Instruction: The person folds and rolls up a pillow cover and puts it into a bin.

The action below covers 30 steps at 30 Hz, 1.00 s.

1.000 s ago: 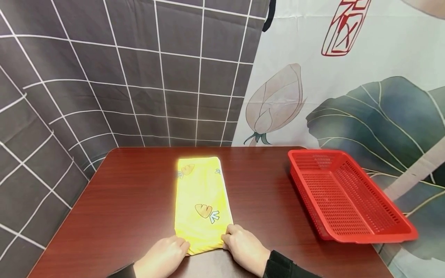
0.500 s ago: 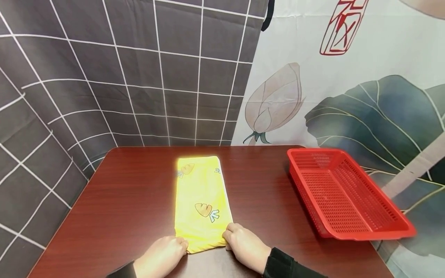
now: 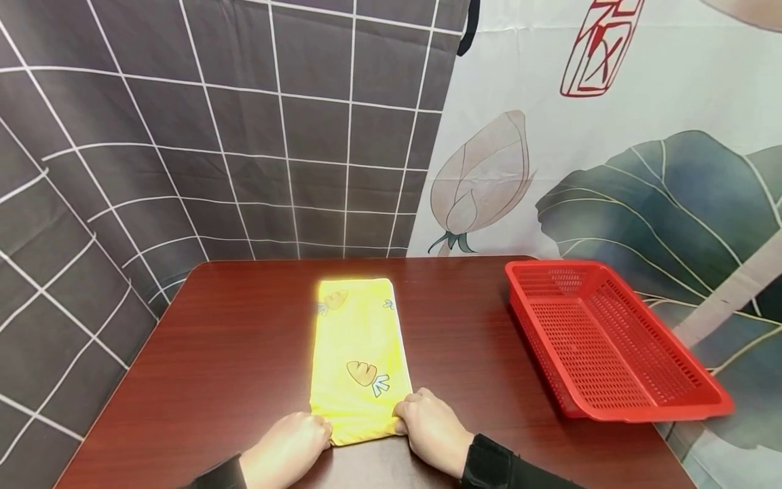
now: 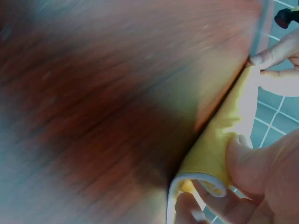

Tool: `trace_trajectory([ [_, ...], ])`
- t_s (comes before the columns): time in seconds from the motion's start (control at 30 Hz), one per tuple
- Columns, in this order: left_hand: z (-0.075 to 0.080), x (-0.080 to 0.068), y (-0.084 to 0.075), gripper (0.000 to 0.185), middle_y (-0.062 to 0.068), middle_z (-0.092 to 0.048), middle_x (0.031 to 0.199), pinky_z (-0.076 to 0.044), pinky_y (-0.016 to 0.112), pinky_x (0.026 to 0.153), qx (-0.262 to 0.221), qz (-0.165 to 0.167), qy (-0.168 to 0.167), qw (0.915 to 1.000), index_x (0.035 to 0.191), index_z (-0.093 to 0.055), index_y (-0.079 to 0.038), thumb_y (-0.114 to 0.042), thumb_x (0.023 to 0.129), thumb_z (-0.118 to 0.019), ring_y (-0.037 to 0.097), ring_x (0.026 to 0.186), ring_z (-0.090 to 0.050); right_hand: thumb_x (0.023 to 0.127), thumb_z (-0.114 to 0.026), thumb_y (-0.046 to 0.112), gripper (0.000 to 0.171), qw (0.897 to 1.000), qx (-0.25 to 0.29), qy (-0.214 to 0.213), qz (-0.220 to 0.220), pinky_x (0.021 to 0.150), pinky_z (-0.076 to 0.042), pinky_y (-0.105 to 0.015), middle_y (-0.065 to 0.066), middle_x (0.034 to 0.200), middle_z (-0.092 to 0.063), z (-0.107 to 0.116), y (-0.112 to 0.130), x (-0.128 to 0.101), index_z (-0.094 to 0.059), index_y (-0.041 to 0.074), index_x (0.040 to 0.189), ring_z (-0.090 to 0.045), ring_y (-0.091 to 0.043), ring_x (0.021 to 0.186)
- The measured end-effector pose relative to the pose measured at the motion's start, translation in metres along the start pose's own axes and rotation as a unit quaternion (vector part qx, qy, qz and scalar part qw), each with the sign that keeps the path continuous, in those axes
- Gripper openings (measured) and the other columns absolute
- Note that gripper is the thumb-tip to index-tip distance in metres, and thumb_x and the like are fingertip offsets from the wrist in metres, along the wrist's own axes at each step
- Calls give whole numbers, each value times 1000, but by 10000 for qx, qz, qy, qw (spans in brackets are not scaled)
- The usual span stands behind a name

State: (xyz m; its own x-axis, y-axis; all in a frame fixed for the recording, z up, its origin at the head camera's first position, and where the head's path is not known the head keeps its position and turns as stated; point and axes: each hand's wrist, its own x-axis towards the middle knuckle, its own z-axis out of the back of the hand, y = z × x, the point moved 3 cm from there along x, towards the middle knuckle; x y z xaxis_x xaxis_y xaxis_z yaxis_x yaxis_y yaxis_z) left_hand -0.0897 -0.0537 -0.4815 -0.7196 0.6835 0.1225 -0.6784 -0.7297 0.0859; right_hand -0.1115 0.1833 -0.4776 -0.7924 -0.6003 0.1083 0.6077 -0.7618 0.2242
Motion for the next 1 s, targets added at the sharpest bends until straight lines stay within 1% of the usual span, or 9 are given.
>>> trace_trajectory([
  [0.2,2,0,1,16,-4,-65,66,-45,32,49,71,-68,-146,9998,71,-69,-18,-12,84,-72,12,59,-59,95,-78,20,15,9946,774,362,-595,66,-46,-26,13,75,-62,2,-5,4,-75,20,80,-50,-2,70],
  [0.37,0,1,2,16,-4,-63,66,-46,32,51,50,-21,-178,9998,70,-69,-19,-14,84,-74,12,60,-58,90,-84,20,5,9748,1723,626,-1271,65,-48,-24,10,79,-75,6,-17,8,-84,19,86,-57,-1,71],
  [0.5,-2,1,4,19,-5,-61,66,-45,30,54,-109,15,-323,9994,69,-68,-20,-20,87,-75,11,61,-58,88,-86,19,13,9537,2315,901,-1697,53,-46,-26,9,65,-67,5,-25,10,-79,21,78,-56,-5,55],
  [0.6,-2,1,7,18,-6,-61,67,-45,29,55,-268,-44,-335,9991,71,-68,-19,-23,86,-77,10,62,-57,86,-88,18,15,9521,2361,870,-1738,54,-46,-26,8,65,-63,3,-28,11,-76,20,76,-56,-7,55],
  [0.7,-2,0,10,16,-6,-60,69,-45,28,58,-358,-165,-141,9991,74,-69,-19,-23,85,-81,10,63,-56,82,-90,16,17,9712,1903,337,-1390,65,-46,-25,9,79,-62,2,-27,11,-74,21,78,-55,-6,72],
  [0.77,-2,0,12,16,-6,-59,71,-45,27,59,-359,-250,10,9990,76,-69,-20,-23,83,-83,10,64,-56,80,-91,13,20,9869,1380,-177,-823,72,-47,-24,10,85,-62,0,-23,10,-73,22,79,-53,-5,81],
  [0.83,-3,-1,13,17,-6,-59,72,-45,26,59,-378,-280,70,9989,76,-69,-21,-23,83,-83,9,65,-56,78,-91,10,23,9945,743,-722,-119,75,-50,-22,11,87,-63,-2,-17,7,-72,23,81,-55,-4,84],
  [0.9,-2,-2,13,16,-6,-60,73,-45,26,59,-366,-289,24,9989,76,-68,-21,-21,84,-82,9,66,-56,78,-88,7,23,9922,49,-1109,565,75,-50,-19,13,84,-64,-5,-11,2,-73,23,82,-56,-4,83],
  [1.0,-2,-4,12,13,-5,-60,75,-45,27,58,-341,-277,-64,9990,78,-69,-19,-16,88,-77,9,66,-56,82,-85,9,17,9781,-849,-1403,1282,75,-52,-19,10,88,-68,-7,-5,-7,-76,19,92,-60,-6,84],
])
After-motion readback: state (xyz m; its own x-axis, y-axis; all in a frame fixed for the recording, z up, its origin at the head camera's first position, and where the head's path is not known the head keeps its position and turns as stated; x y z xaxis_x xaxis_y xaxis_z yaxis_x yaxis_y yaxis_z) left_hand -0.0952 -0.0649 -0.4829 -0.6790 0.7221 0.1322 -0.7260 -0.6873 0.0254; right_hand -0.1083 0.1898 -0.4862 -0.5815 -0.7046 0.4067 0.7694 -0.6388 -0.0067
